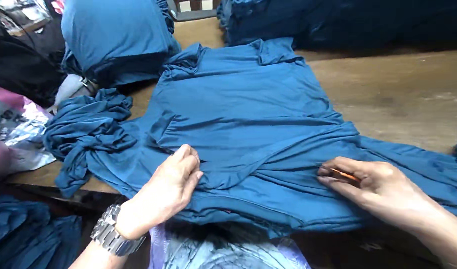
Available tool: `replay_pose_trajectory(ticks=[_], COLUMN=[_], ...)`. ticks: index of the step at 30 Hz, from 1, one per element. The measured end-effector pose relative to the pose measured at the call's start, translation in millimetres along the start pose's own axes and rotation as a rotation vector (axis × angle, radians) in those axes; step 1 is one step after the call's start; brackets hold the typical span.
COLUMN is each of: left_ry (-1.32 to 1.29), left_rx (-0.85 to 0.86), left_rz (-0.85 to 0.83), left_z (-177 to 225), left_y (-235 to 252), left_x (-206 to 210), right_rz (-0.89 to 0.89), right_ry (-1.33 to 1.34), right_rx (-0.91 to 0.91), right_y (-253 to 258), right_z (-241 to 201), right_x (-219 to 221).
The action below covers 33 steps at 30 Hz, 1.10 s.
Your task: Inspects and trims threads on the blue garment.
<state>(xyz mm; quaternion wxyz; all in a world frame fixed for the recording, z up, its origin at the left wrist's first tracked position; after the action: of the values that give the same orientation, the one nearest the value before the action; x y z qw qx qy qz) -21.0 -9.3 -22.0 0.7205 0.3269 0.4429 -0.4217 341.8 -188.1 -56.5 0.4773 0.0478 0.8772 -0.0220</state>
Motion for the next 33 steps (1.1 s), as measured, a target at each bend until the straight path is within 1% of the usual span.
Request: replay_pose_trajectory(ticks=[1, 2, 3, 4, 5, 6, 7, 9, 10, 13, 16, 17, 19, 21, 23, 25, 26, 28, 29, 31, 33], left_ry=[-0.051, -0.173, -0.351, -0.538, -0.688, -0.782, -0.859, -1.018, -1.074, -1.135, -1.111, -1.098, -1.093, -1.169, -1.373, -1.573, -1.600, -1.561, -1.527, -1.453, -1.395], left_rx=[-0.021, -0.075, -0.139, -0.195, -0.235, -0.266, -0.290, -0.306, -0.309, -0.312, -0.277, -0.256, -0.214, -0.206, -0.245, -0.299, -0.317, -0.323, -0.314, -0.291, -0.259], left_rz=[0.017, 0.045, 0.074, 0.120, 0.181, 0.230, 0.261, 0.278, 0.284, 0.305, 0.338, 0.353, 0.383, 0.431, 0.482, 0.499, 0.498, 0.485, 0.480, 0.469, 0.475], left_z=[3.9, 6.0, 4.5, 2.8, 4.6, 11.0, 18.2, 31.8, 37.1, 47.2, 55.9, 59.0, 64.7, 69.0, 72.4, 71.1, 70.0, 71.1, 72.7, 77.7, 82.8], left_y=[-8.3, -16.7, -23.6, -28.3, -29.5, -26.1, -22.4, -17.6, -17.6, -20.8, -25.7, -27.8, -31.7, -33.9, -34.3, -34.6, -34.7, -34.1, -33.4, -33.1, -32.6], left_x=[-1.7, -4.4, -6.1, -6.9, -7.6, -9.1, -8.3, -0.9, 4.9, 22.5, 32.2, 34.3, 38.0, 40.7, 43.0, 47.0, 49.8, 54.6, 57.0, 62.2, 64.2], right_rz=[-0.023, -0.024, -0.014, 0.014, 0.048, 0.104, 0.172, 0.253, 0.255, 0.163, 0.064, 0.054, 0.019, -0.007, -0.049, -0.096, -0.091, -0.022, 0.015, 0.051, 0.072], right_ry=[0.086, 0.105, 0.108, 0.115, 0.106, 0.008, -0.012, 0.079, 0.191, 0.572, 0.787, 0.838, 0.914, 1.030, 1.108, 1.065, 0.999, 0.884, 0.875, 0.852, 0.745], right_rx=[0.063, 0.116, 0.150, 0.150, 0.125, 0.083, 0.053, 0.000, -0.036, -0.142, -0.211, -0.188, -0.044, 0.046, -0.001, -0.129, -0.152, -0.137, -0.139, -0.198, -0.257], right_y=[-2.2, -2.9, -3.1, -4.3, -6.8, -9.2, -11.2, -17.6, -22.2, -30.1, -20.8, -17.3, -16.0, -17.6, -22.3, -25.9, -28.6, -37.5, -42.0, -47.5, -45.7], right_z=[-23.9, -39.2, -45.1, -41.9, -29.6, -7.5, 1.7, -12.6, -28.8, -89.5, -134.0, -141.7, -152.2, -155.0, -148.4, -126.8, -117.0, -110.9, -113.4, -124.2, -137.2], right_x=[-7.7, -11.5, -12.4, -10.3, -5.5, 3.1, 8.1, 10.1, 11.4, 32.1, 65.0, 73.7, 78.1, 76.4, 78.3, 92.8, 98.9, 96.9, 90.3, 77.4, 73.2])
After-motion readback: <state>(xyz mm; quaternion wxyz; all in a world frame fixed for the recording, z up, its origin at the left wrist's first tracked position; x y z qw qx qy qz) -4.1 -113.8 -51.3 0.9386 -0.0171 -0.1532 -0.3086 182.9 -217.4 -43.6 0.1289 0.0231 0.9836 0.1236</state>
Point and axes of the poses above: each hand's wrist, its own y-axis towards the middle knuckle, its own x-axis out of the palm, z = x × y, the point moved 2 cm from there along y, towards the middle knuckle, and after that the axes turned 12 degrees about -z, right-handed, at the moved point
